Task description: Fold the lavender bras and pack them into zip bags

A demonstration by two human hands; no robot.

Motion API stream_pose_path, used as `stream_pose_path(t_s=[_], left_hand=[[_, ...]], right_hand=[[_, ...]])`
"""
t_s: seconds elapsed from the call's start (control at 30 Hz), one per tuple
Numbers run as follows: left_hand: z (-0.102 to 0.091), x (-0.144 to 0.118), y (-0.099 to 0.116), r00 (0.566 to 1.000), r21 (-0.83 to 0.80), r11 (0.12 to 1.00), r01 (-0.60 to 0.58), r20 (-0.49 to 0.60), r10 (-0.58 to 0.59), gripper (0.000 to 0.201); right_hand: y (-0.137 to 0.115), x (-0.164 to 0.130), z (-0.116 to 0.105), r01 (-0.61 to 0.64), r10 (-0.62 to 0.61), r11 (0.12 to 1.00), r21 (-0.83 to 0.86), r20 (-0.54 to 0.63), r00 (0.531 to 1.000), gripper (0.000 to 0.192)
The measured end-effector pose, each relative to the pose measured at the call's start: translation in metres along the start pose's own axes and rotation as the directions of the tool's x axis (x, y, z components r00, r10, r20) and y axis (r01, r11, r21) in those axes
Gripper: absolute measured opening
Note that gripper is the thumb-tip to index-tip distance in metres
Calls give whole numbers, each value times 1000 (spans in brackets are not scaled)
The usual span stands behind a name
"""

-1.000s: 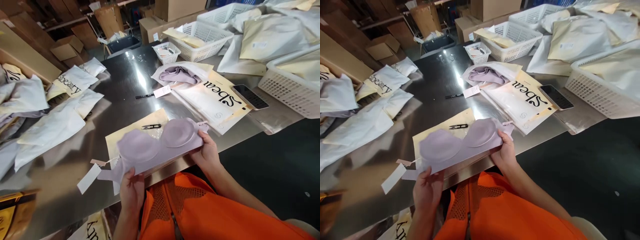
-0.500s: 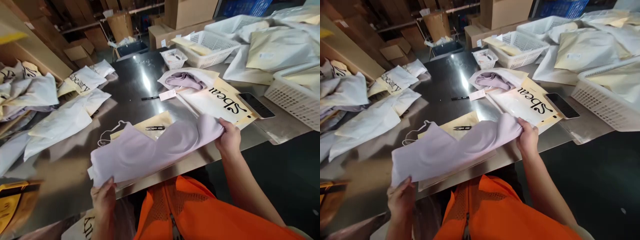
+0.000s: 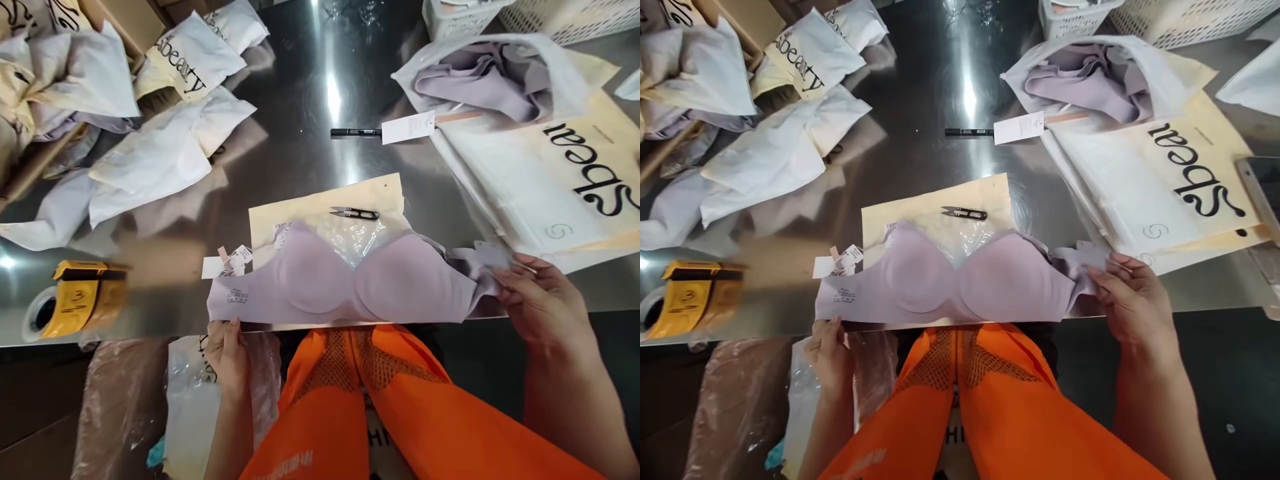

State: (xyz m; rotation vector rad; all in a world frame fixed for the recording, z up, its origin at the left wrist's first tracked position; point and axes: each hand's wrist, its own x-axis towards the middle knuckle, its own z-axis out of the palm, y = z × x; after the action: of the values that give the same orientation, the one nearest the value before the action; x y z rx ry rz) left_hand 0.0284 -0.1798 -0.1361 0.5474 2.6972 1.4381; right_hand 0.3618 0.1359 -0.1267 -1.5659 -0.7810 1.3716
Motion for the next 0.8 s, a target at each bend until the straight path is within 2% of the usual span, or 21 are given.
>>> stream_pose_path(t_s=[0.13, 0.23, 0.37, 0.47, 0.57, 0.6, 0.63, 0.67, 0.7, 0.73, 0.77, 0.8], left_hand=[[0, -2, 3, 999, -26, 999, -27, -43, 26, 36], [1, -1, 13, 992, -38, 993, -110, -72, 107, 29], [7, 14, 47, 957, -86, 955, -283, -98, 274, 37], [25, 37, 90, 883, -191, 866, -462, -9, 469, 35], [66, 65, 141, 779, -348, 794, -499, 221, 586, 22], [84, 72, 157, 725, -411, 786, -462, 336, 602, 18], [104, 78, 172, 643, -478, 781, -402, 460, 612, 18], [124, 81, 185, 512, -522, 792, -315, 610, 605, 22], [144, 83, 197, 322, -534, 819, -210, 753, 574, 27], [162, 82, 206, 102, -504, 857, -106, 852, 513, 32], [178, 81, 214, -121, -435, 900, -21, 895, 429, 37], [191, 79, 219, -316, -350, 936, 32, 885, 342, 41]], right_hand=[[-5, -11, 7, -33, 35, 998, -48, 41, 999, 69], [-7, -13, 11, -21, 24, 998, -52, 56, 998, 67], [-19, -19, 24, 161, -169, 984, 72, 136, 976, 52], [-38, -36, 39, 329, -395, 905, 271, 241, 887, 46], [-58, -64, 52, 368, -535, 826, 427, 388, 750, 38], [-63, -73, 55, 346, -547, 822, 452, 461, 699, 34], [-67, -82, 57, 313, -545, 828, 466, 534, 647, 31], [-70, -89, 59, 275, -531, 839, 470, 596, 602, 28], [-72, -94, 59, 235, -511, 852, 468, 646, 568, 27], [-73, -98, 59, 197, -489, 864, 463, 679, 548, 27], [-74, -101, 57, 167, -469, 874, 457, 699, 540, 27], [-75, -101, 55, 153, -458, 878, 454, 703, 544, 27]])
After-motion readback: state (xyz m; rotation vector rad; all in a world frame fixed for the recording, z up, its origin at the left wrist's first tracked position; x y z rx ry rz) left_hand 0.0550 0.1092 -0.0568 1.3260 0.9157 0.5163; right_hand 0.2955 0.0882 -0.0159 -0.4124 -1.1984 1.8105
